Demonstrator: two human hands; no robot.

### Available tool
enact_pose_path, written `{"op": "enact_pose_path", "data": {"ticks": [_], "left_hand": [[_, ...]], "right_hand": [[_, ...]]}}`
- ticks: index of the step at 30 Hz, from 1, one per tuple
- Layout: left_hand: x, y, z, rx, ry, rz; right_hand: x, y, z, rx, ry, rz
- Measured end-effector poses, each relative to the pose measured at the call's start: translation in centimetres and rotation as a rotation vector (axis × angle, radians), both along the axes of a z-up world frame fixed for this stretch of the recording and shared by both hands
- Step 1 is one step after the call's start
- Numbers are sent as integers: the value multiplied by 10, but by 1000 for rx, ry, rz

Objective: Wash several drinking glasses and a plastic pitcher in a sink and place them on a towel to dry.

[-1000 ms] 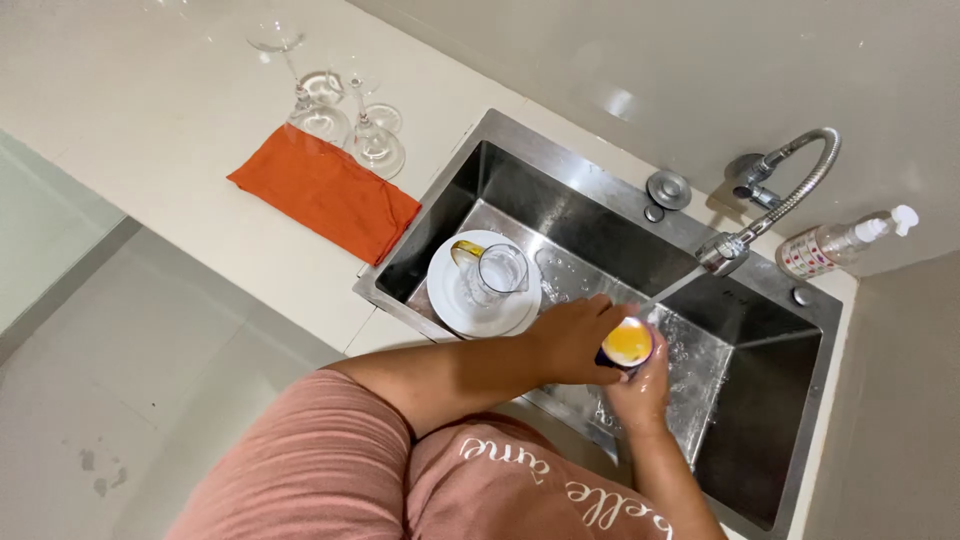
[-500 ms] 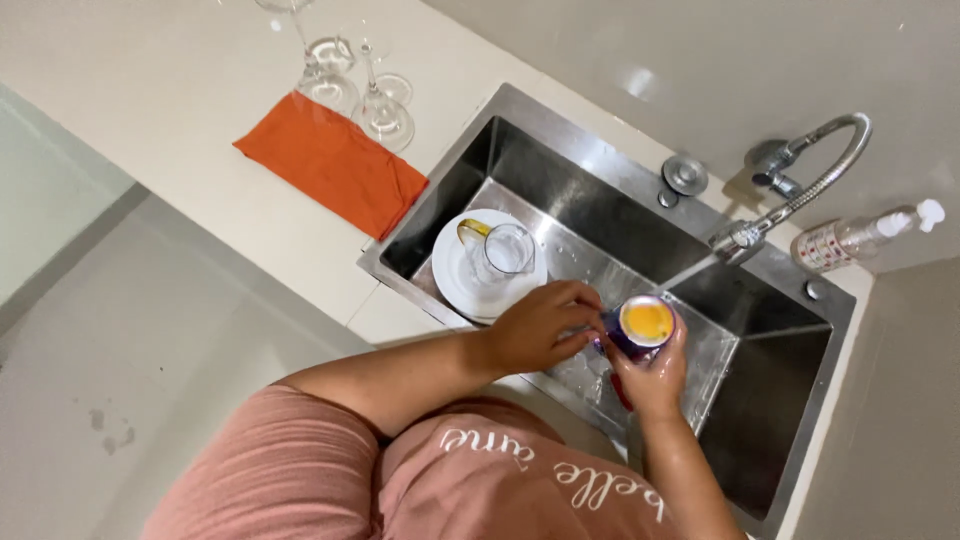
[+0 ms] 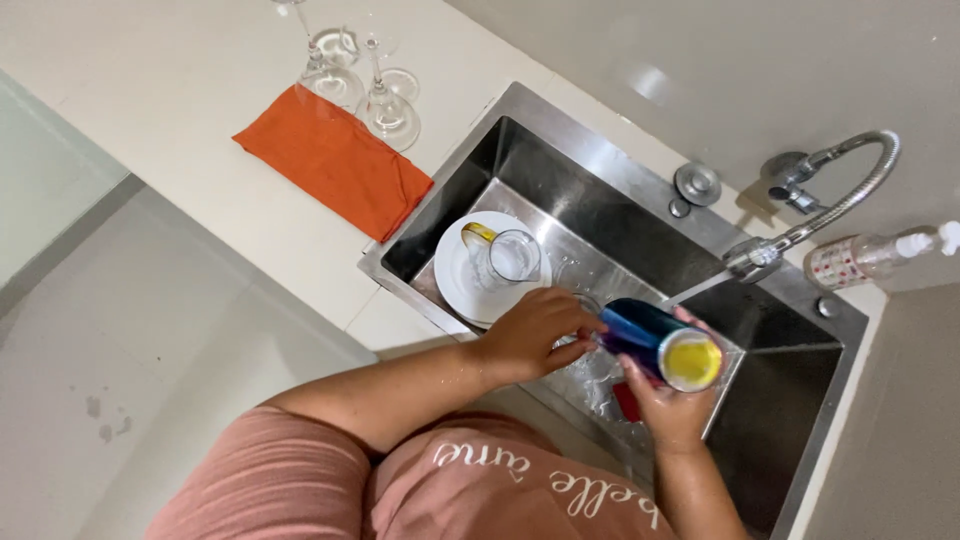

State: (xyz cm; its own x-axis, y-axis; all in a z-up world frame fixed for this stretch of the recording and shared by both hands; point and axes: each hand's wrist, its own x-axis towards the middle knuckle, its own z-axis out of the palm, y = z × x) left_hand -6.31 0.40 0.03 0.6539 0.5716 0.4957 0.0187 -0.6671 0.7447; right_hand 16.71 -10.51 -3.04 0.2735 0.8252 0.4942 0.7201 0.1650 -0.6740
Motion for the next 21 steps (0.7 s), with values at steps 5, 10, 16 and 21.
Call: {"op": "enact_pose_path", "data": {"ticks": [5, 10, 16, 21], "left_hand": [[-24, 33, 15, 3, 21, -53], [-63, 64, 8, 21, -79, 33], [-129, 124, -31, 68, -147, 214], [-186, 222, -58, -212, -27, 688]], "right_hand": [[-22, -5, 18, -235, 89, -198], [-40, 0, 25, -126, 7, -228], [-54, 1, 13, -245, 29, -442], [-50, -18, -26, -92, 15, -582]]}}
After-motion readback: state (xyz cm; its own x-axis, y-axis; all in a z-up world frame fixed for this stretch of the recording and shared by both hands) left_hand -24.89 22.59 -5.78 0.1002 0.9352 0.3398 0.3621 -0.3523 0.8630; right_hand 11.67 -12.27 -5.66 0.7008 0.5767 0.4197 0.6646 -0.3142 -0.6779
